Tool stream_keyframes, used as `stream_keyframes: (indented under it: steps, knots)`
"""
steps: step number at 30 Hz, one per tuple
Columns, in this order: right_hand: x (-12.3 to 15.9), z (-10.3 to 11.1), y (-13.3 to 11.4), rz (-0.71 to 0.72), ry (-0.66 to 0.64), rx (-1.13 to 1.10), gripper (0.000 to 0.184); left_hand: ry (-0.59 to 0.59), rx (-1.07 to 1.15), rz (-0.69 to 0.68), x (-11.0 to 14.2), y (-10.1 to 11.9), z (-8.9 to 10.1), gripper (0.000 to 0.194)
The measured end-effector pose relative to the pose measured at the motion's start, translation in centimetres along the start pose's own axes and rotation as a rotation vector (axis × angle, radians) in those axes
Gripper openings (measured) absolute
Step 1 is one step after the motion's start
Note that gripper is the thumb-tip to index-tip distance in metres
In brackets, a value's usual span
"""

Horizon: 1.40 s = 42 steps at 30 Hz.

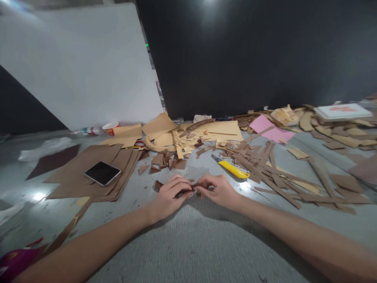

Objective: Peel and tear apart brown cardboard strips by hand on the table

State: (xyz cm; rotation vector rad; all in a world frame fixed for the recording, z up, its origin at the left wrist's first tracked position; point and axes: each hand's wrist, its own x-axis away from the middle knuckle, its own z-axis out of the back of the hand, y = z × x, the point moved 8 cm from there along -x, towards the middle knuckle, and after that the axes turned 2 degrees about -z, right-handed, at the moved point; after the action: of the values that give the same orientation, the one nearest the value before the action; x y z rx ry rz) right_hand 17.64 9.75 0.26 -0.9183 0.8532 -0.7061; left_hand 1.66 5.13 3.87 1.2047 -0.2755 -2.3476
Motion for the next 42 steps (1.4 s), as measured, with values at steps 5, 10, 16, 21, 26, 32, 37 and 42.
stream_keyframes:
  steps: [5,10,16,21,26,32,37,42]
  knots:
    - [0.0,-0.3,0.8,-0.063,-0.030,0.006,0.028,-0.017,0.005,0.002,0.1,0.0,-0.1,0.008]
    - [0.1,0.0,-0.6,0.050,-0.017,0.132,0.029,-0.010,0.003,0.028,-0.1,0.0,0.1,0.007]
    - [0.2,0.6,-1.4,0.084,0.066,0.218,0.027,-0.020,-0.001,0.049,-0.2,-0.1,0.1,0.005]
    - [0.2,0.4,-1.0,0.079,0.037,0.253,0.030,-0.039,0.005,0.087,0.0,-0.3,0.1,0.009]
    - [0.2,0.0,-0.6,0.061,-0.019,0.282,0.033,-0.078,0.015,0.097,0.2,-0.4,-0.2,0.009]
    - [0.3,-0.6,-0.6,0.069,-0.069,0.371,0.035,-0.074,0.013,0.097,0.3,-0.6,-0.4,0.014]
    - [0.0,-0.5,-0.2,0.023,-0.056,0.356,0.031,-0.029,0.001,0.062,0.1,-0.5,-0.2,0.014]
    - [-0.1,-0.3,-0.4,-0.009,-0.043,0.337,0.027,0.043,-0.003,0.067,-0.2,-0.3,0.5,0.012]
